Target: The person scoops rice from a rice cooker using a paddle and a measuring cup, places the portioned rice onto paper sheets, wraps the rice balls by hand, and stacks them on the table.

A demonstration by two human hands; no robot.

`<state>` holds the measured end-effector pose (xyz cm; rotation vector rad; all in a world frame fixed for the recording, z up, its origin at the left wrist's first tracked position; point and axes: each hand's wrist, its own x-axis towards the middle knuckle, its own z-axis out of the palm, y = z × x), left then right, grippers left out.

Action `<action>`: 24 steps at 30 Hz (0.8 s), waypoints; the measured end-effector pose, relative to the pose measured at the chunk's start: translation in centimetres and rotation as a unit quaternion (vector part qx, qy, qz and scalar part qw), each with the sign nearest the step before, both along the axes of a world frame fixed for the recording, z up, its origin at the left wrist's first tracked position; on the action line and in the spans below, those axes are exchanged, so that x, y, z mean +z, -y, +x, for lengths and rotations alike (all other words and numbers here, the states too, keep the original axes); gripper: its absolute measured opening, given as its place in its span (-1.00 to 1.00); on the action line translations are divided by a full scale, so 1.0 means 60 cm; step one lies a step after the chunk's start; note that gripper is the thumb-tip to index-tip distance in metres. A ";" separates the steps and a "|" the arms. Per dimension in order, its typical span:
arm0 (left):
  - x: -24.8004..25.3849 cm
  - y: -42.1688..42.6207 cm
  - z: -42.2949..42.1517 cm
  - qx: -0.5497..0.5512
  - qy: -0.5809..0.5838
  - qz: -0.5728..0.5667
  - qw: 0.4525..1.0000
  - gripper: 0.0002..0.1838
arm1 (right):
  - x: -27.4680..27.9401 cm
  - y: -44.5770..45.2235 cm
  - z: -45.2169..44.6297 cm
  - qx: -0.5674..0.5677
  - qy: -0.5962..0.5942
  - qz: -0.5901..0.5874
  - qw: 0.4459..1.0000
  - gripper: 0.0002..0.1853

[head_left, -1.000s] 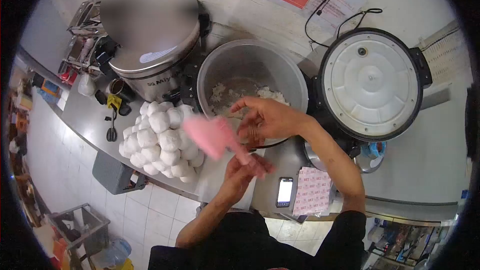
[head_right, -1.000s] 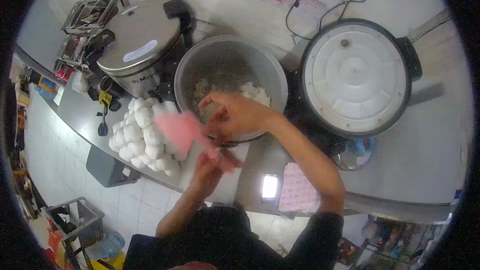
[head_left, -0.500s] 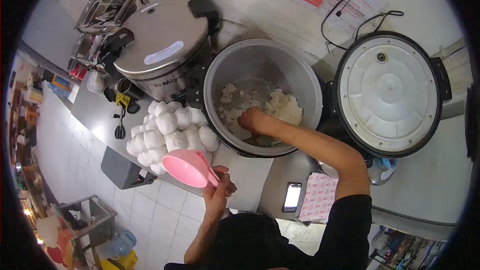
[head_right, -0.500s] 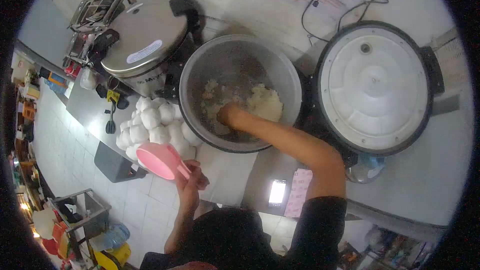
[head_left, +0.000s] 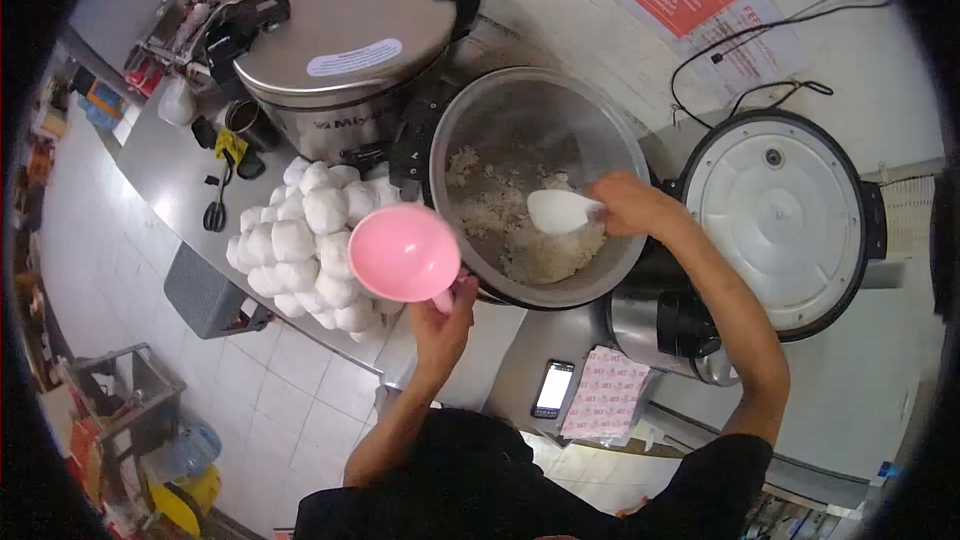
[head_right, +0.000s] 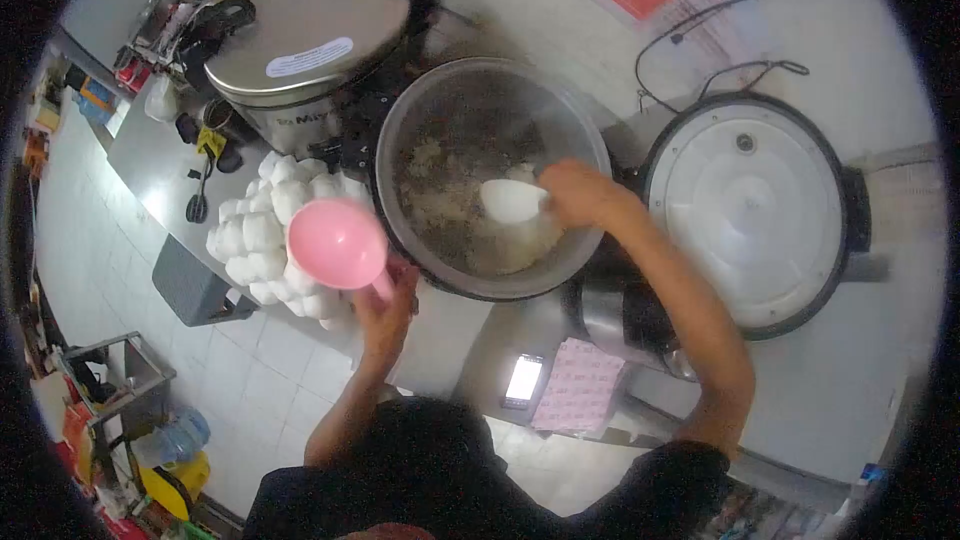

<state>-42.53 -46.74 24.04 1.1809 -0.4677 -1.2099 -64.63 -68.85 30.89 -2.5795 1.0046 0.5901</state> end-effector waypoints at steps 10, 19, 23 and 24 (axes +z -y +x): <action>-0.043 0.026 -0.015 0.049 -0.017 -0.032 0.998 -0.80 | 0.052 -0.005 -0.056 -0.031 -0.104 -0.074 0.991 -0.86; -0.068 0.014 -0.020 0.046 -0.022 -0.033 0.998 -0.77 | -0.027 0.004 -0.012 0.133 -0.139 -0.057 0.980 -0.87; -0.088 0.005 -0.021 0.018 -0.036 -0.015 0.999 -0.75 | -0.084 0.013 0.013 0.215 -0.183 -0.128 0.951 -0.88; -0.092 0.002 -0.021 0.011 -0.042 -0.009 0.999 -0.74 | -0.096 0.014 0.021 0.237 -0.182 -0.146 0.943 -0.88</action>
